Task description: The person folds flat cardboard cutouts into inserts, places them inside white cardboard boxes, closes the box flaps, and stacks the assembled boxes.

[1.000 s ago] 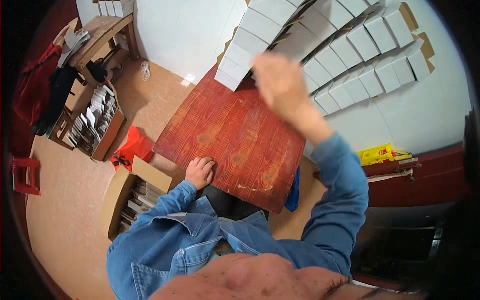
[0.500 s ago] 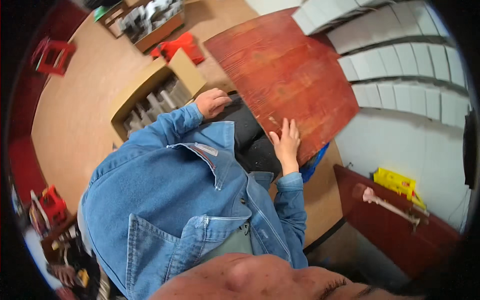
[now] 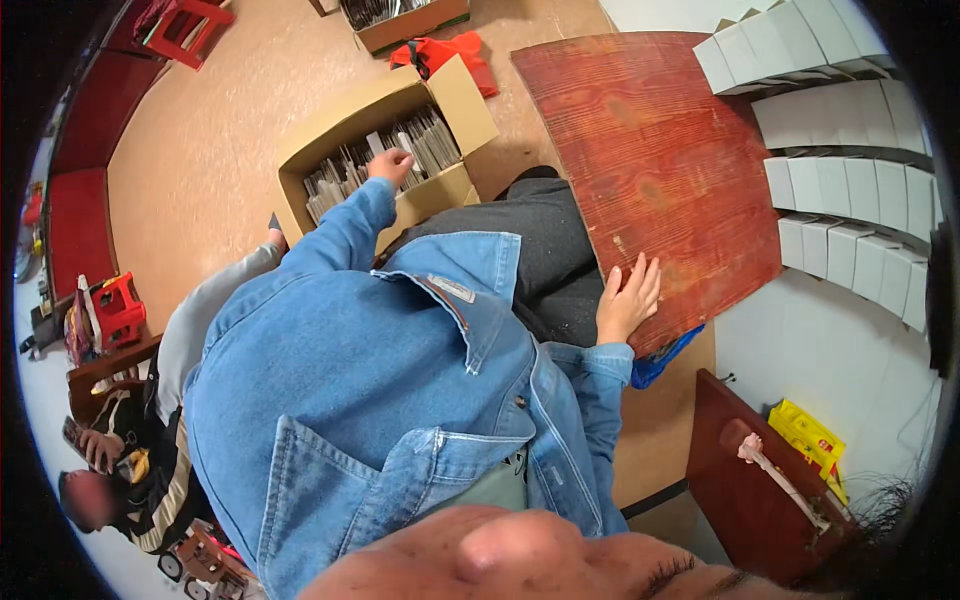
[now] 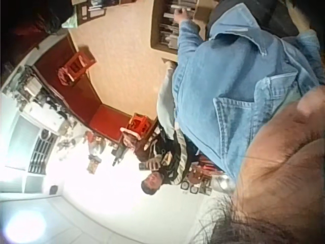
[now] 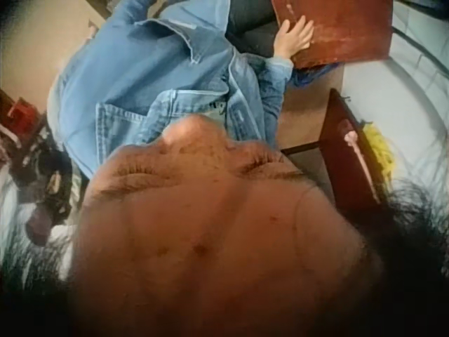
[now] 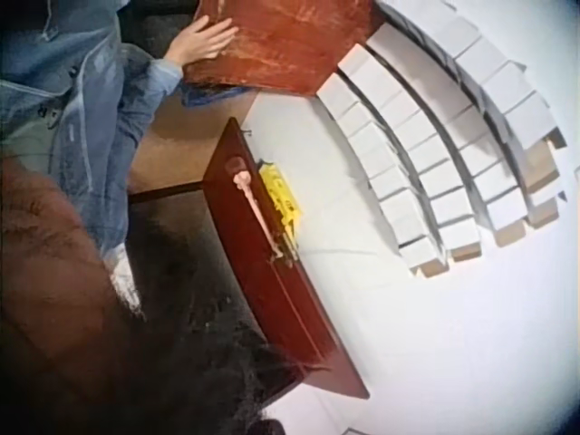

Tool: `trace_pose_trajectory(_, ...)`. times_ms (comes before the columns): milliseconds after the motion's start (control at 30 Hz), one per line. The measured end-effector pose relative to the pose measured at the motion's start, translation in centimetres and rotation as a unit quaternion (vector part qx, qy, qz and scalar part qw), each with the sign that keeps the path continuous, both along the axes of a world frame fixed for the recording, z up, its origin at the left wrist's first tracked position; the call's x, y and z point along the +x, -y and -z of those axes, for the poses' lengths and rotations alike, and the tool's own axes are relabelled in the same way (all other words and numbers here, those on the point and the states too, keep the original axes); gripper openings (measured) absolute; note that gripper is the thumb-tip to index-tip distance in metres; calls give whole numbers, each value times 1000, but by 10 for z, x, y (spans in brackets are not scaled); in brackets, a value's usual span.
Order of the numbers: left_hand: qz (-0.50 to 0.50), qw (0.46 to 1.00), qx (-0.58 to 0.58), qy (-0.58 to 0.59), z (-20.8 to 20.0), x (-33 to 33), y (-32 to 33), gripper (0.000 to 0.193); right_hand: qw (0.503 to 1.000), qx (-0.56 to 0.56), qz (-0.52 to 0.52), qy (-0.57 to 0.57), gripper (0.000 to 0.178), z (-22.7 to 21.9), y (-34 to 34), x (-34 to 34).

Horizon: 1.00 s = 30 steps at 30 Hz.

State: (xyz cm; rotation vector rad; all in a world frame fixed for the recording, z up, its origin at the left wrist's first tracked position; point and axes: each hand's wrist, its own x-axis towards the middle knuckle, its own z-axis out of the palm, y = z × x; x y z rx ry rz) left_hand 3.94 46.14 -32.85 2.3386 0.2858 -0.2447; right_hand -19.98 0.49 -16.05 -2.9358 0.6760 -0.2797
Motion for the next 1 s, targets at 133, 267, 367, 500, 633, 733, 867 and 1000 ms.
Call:
trace_pose_trajectory(133,93,982,66,-148,6,56,67,34,1000,-6,17,-4,56,-2,-4,3)
trace_pose_trajectory(267,-28,975,148,-165,47,67,100,39,1000,-14,21,-18,55,-2,-9,8)
trace_pose_trajectory(367,-41,976,147,-156,51,64,125,38,999,-30,35,-23,54,-2,-10,8)
trace_pose_trajectory(500,-66,978,150,-131,55,67,131,36,999,-36,29,-29,56,-4,-12,9)
trace_pose_trajectory(633,-78,979,159,-97,57,73,125,35,998,-45,24,-28,56,-7,-11,13)
trace_pose_trajectory(733,-76,980,168,-74,60,72,122,34,998,-52,28,-31,56,-9,-13,13)
trace_pose_trajectory(867,-73,979,182,-49,56,68,106,33,998,-45,33,-38,56,-8,-11,15)
trace_pose_trajectory(1000,-84,976,202,-22,54,66,79,32,998,-41,29,-24,56,-7,-8,16)
